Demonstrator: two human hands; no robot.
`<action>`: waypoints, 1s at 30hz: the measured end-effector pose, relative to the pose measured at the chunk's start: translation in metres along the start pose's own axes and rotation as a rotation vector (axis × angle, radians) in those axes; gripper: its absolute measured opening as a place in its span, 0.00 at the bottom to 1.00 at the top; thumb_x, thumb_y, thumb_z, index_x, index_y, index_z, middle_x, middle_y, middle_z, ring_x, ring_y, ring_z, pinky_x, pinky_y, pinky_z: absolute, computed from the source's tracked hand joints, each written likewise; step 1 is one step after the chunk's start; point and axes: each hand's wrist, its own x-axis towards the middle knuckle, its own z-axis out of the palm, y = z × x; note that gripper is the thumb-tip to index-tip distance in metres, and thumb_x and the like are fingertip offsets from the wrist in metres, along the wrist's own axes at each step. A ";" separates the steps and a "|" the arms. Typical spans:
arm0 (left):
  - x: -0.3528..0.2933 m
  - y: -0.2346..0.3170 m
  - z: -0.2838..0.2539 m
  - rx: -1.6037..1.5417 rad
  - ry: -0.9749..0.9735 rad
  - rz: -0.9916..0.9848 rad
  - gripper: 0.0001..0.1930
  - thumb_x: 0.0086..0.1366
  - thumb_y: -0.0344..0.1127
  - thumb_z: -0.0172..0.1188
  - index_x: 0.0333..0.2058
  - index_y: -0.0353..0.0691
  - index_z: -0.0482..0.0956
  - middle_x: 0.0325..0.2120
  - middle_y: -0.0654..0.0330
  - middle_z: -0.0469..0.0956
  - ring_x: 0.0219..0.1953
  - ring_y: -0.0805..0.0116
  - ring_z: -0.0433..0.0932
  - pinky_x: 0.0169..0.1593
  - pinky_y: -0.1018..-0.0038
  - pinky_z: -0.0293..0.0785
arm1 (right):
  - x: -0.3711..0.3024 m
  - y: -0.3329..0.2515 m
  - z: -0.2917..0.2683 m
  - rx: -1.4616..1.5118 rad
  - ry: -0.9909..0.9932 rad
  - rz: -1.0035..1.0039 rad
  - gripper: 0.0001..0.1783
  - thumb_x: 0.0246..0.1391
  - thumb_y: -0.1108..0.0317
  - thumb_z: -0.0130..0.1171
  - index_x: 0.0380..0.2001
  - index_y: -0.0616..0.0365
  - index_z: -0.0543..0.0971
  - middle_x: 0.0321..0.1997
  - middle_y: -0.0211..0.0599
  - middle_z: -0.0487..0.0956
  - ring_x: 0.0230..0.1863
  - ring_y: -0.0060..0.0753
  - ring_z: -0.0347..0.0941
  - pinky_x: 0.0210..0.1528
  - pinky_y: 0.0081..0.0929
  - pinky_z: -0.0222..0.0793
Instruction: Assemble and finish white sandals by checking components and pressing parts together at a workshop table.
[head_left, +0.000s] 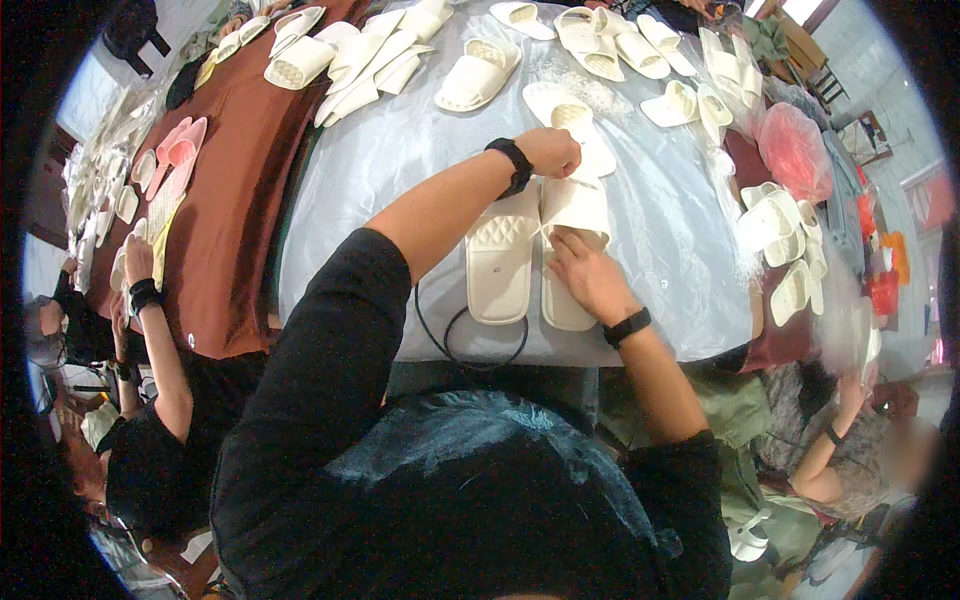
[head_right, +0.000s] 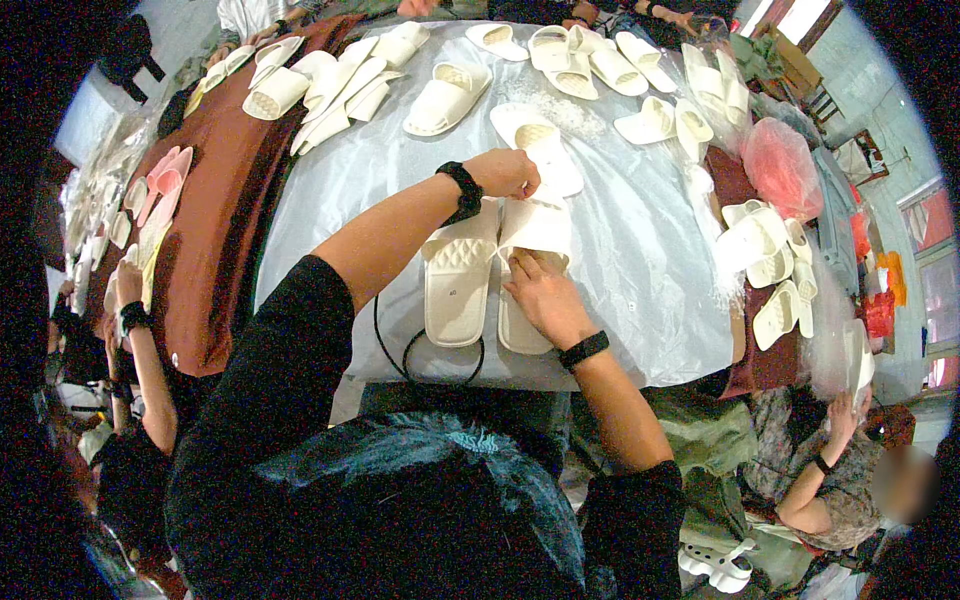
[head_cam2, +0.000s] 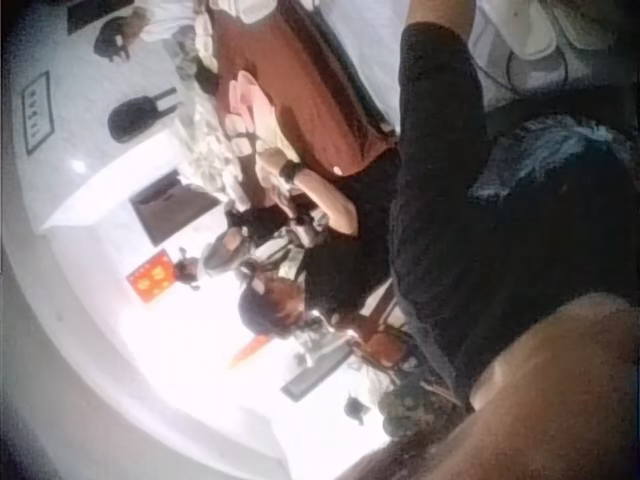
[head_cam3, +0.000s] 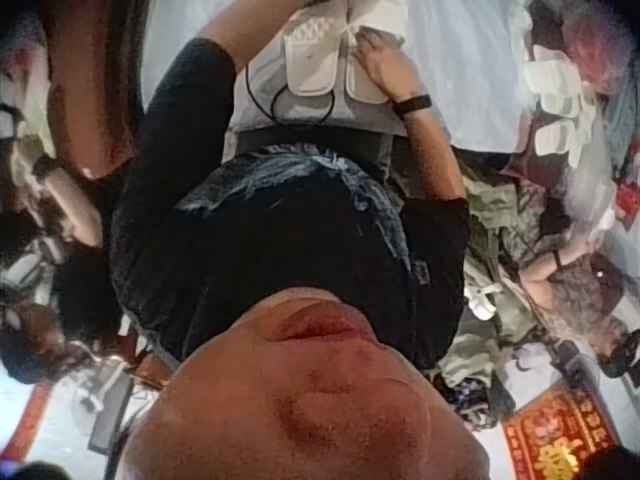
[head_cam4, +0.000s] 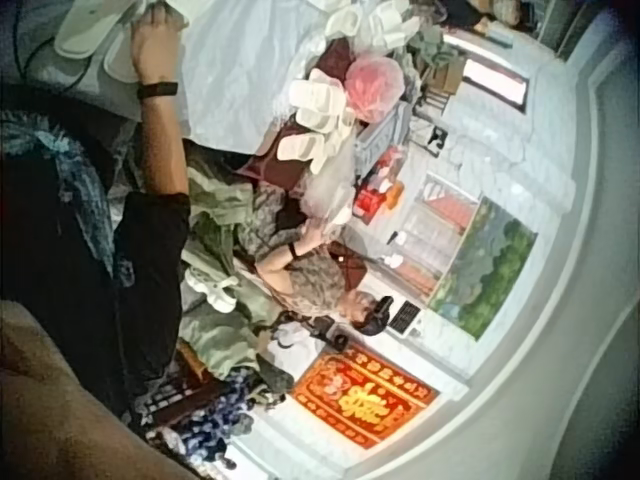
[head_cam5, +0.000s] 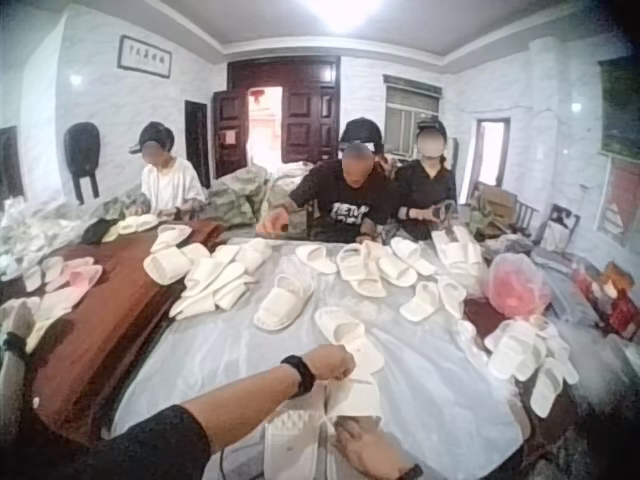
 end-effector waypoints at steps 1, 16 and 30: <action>-0.003 -0.001 -0.002 -0.028 0.023 -0.009 0.03 0.48 0.30 0.63 0.25 0.43 0.82 0.24 0.57 0.81 0.31 0.57 0.81 0.35 0.65 0.75 | 0.000 -0.002 -0.003 0.000 0.002 -0.001 0.21 0.58 0.62 0.54 0.53 0.57 0.72 0.57 0.39 0.71 0.50 0.44 0.74 0.45 0.38 0.75; -0.088 0.020 -0.004 -0.477 0.669 -0.139 0.04 0.56 0.26 0.64 0.31 0.33 0.82 0.24 0.57 0.83 0.25 0.71 0.80 0.32 0.75 0.76 | 0.117 0.031 -0.032 1.207 0.017 0.412 0.09 0.59 0.68 0.56 0.35 0.63 0.80 0.31 0.33 0.82 0.28 0.23 0.77 0.29 0.19 0.72; -0.081 0.016 0.036 -1.098 0.666 -0.323 0.07 0.56 0.26 0.66 0.34 0.32 0.81 0.25 0.64 0.79 0.29 0.78 0.75 0.36 0.80 0.72 | 0.106 0.043 0.012 1.366 0.375 0.504 0.04 0.59 0.74 0.56 0.36 0.63 0.77 0.27 0.32 0.78 0.25 0.19 0.70 0.30 0.17 0.67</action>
